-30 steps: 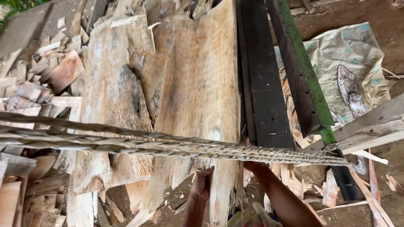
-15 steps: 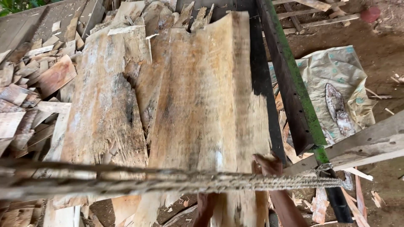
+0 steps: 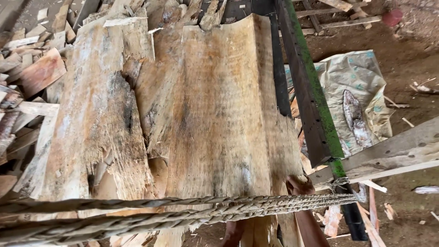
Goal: Trimming and sorting thin wooden veneer sheets using a manual shear machine in a workshop.
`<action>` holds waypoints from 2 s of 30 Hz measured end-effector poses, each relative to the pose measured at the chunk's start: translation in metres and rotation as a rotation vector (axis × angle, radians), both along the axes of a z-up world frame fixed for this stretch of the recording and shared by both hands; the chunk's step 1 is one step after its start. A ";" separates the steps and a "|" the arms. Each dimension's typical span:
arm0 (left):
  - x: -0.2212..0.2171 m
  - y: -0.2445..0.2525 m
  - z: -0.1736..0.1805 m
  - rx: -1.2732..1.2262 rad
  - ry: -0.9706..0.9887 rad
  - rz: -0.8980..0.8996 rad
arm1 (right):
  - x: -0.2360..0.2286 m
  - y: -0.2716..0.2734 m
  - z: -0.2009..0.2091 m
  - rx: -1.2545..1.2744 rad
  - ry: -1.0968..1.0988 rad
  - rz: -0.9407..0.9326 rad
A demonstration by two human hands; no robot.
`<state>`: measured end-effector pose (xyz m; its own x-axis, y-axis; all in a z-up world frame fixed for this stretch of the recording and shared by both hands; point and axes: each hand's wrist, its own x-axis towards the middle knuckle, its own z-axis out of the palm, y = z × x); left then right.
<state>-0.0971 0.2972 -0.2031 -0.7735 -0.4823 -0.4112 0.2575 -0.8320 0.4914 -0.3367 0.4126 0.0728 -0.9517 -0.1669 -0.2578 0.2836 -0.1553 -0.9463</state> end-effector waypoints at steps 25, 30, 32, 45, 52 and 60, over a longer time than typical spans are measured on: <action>-0.152 -0.034 0.172 -1.549 -0.670 -0.282 | -0.069 0.213 0.031 -0.436 -0.346 0.459; -0.147 -0.036 0.188 -1.555 -0.500 -0.178 | -0.052 0.199 0.082 -0.093 -0.192 0.596; -0.141 -0.035 0.186 -1.495 -0.395 -0.116 | -0.039 0.176 0.121 0.409 -0.387 0.393; -0.189 -0.049 0.183 -1.369 -0.648 -0.309 | -0.057 0.178 0.140 0.585 -0.197 0.495; -0.217 -0.063 0.215 -1.235 -0.761 -0.402 | -0.057 0.183 0.123 0.604 -0.177 0.526; -0.253 -0.067 0.167 -1.366 -0.797 -0.292 | -0.036 0.173 0.108 0.615 -0.167 0.444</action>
